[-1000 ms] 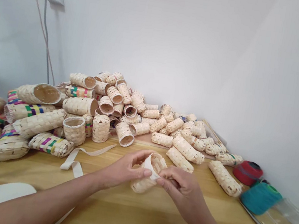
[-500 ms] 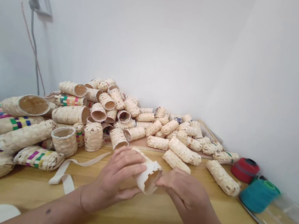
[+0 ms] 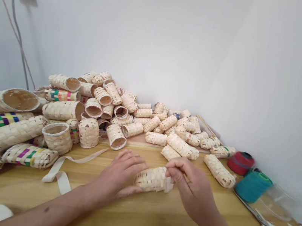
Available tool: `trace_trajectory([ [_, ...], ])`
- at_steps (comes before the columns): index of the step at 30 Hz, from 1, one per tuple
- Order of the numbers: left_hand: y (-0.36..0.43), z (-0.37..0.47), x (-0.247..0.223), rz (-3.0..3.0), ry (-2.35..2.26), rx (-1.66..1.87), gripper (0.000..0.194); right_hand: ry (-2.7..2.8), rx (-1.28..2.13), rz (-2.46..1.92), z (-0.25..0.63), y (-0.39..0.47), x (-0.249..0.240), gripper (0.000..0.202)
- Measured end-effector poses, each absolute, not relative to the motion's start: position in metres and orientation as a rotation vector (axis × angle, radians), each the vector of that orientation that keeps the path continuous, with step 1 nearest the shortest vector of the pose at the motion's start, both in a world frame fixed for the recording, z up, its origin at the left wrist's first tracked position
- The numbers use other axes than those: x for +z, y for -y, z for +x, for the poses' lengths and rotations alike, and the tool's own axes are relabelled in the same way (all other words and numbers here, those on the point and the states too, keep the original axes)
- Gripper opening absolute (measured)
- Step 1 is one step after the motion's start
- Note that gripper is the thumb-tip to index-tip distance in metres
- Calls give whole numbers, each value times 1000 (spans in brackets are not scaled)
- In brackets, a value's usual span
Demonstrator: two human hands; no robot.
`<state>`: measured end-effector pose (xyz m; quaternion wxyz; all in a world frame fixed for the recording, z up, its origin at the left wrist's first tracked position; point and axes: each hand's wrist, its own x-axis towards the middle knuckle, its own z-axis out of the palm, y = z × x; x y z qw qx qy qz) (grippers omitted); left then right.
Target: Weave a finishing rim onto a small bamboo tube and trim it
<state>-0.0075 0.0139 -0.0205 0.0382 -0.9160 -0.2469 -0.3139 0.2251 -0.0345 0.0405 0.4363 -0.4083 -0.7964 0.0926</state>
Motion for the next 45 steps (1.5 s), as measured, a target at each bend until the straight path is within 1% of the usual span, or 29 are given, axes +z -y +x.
trace_trajectory([
  [6, -8, -3, -20, -2958, 843, -803, 53, 1813, 249, -1142, 227, 31, 39, 16],
  [11, -4, 0, -19, -3046, 980, -777, 63, 1723, 184, -1502, 244, 15, 38, 20],
  [15, -5, 1, -21, -3060, 1035, -765, 65, 1758, 313, -1710, 260, -2, 28, 25],
  [18, -6, 1, -23, -3056, 1051, -754, 60, 1856, 482, -1660, 264, -9, 19, 28],
  [22, -5, 0, -21, -3059, 1047, -735, 53, 1983, 682, -1557, 260, -11, 11, 24],
  [27, -3, -1, -20, -3064, 1093, -767, 48, 1981, 805, -1567, 254, -7, 7, 20],
  [33, -4, 0, -22, -3080, 1296, -917, 59, 1978, 900, -1528, 248, -3, 15, 21],
  [36, -4, 2, -22, -3077, 1386, -971, 60, 1960, 937, -1511, 245, -1, 17, 23],
  [45, -4, 6, -25, -3056, 1402, -1053, 65, 1899, 972, -1390, 236, 4, 17, 22],
])
